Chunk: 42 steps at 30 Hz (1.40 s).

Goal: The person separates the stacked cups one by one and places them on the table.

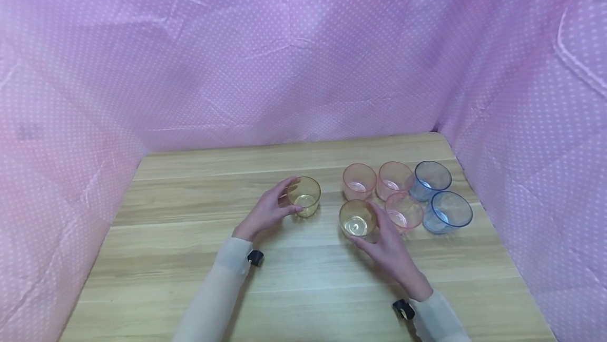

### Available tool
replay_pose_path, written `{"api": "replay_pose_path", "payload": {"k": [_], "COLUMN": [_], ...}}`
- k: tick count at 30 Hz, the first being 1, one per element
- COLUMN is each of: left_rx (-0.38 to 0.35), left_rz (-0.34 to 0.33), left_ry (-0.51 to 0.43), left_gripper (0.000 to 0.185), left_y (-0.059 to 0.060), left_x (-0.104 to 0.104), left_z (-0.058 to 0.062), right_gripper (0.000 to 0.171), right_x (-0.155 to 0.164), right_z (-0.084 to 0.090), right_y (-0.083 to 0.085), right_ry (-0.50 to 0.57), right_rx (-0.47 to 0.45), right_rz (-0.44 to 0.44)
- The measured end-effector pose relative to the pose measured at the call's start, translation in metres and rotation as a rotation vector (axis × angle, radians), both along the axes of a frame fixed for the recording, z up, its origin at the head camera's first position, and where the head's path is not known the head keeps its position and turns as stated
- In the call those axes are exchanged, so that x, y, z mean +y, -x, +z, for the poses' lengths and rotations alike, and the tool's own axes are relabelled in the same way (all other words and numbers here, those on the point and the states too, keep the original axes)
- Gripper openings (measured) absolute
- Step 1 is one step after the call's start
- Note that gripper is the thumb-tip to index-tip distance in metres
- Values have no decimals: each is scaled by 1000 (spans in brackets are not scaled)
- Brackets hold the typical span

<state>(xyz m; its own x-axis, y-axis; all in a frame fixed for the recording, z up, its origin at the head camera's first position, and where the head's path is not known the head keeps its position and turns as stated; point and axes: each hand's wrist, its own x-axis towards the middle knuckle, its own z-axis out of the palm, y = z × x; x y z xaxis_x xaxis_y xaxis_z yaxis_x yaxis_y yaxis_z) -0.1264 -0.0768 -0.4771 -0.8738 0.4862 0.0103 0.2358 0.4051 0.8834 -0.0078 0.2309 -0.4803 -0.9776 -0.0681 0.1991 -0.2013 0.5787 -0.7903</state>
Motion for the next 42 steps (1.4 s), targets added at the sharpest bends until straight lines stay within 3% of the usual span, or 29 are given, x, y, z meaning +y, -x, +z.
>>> {"api": "replay_pose_path", "payload": {"k": [8,19,25,33,42], "left_rx": [-9,-9,-12,-21,-14], "left_rz": [-4,-3,-9,-16,-4], "left_ry": [-18,-22,-28,-33,-3], "left_gripper": [80,81,80,81,83], "left_y": [0,0,0,0,-1], "left_x": [0,0,-1,-1,0], "left_z": [1,0,-1,0,0], "right_gripper": [96,98,102,104,85], "right_x": [6,10,10,10,6], "right_z": [0,-3,-3,1,6], "right_y": [-1,-1,-1,1,1], "right_ry": [-1,-1,-43,-60,18], "right_rx": [36,16,31,97,228], "right_rz": [-14,-31,-44,-47,-94]}}
